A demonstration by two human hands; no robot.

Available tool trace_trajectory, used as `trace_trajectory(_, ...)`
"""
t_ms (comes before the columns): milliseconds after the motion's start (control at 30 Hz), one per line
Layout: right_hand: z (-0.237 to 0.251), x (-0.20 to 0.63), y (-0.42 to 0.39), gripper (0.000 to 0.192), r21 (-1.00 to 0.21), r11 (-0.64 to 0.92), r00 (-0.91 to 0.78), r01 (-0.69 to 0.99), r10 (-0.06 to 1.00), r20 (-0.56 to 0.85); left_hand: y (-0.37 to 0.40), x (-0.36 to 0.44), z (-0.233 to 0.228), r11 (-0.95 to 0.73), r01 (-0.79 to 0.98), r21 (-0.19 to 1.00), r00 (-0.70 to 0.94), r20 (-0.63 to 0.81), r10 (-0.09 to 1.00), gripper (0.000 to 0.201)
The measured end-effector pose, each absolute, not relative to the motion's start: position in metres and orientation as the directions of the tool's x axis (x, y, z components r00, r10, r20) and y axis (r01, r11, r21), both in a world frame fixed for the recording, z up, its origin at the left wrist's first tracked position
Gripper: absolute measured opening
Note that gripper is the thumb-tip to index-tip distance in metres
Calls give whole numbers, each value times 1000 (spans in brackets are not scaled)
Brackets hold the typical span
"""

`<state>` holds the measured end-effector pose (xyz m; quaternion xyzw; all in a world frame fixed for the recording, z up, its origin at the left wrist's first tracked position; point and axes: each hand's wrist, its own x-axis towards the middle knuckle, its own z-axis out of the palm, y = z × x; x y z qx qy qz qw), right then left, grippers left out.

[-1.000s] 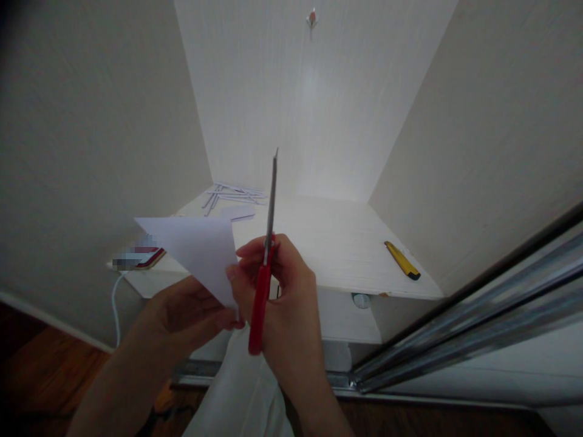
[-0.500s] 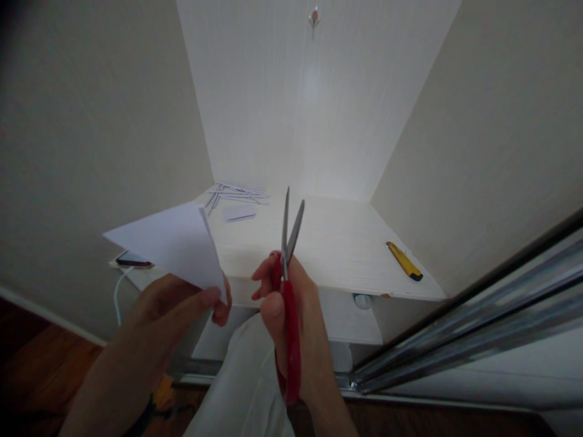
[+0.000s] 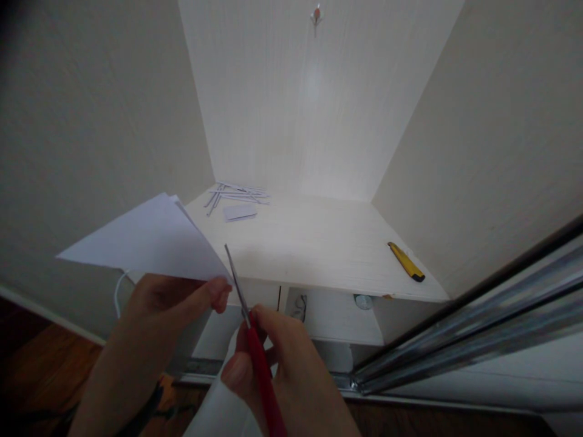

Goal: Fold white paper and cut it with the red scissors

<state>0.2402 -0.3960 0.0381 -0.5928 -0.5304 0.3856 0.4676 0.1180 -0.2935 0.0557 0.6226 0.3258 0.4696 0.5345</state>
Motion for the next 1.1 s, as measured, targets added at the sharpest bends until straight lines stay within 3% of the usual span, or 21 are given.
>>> trace_trajectory(200, 34, 244, -395, 68, -976, -23, 58, 217, 998, -11, -294, 115, 55, -189, -95, 977, 345, 210, 915, 17)
trace_trajectory(600, 40, 247, -403, 68, -961, -104, 127, 255, 989, -73, -299, 117, 57, -117, -193, 974, 348, 179, 920, 15)
trace_trajectory(867, 42, 247, -407, 63, -952, -98, 189, 290, 981, -44, -295, 119, 54, -109, -236, 966, 368, 193, 910, 18)
trace_trajectory(1033, 40, 250, -404, 73, -946, -125, 111, 300, 989, -95, -294, 119, 51, -71, -248, 966, 378, 164, 911, 19)
trace_trajectory(1100, 42, 250, -404, 72, -944, -148, 156, 294, 982, -105, -294, 119, 51, -78, -257, 963, 378, 175, 909, 17)
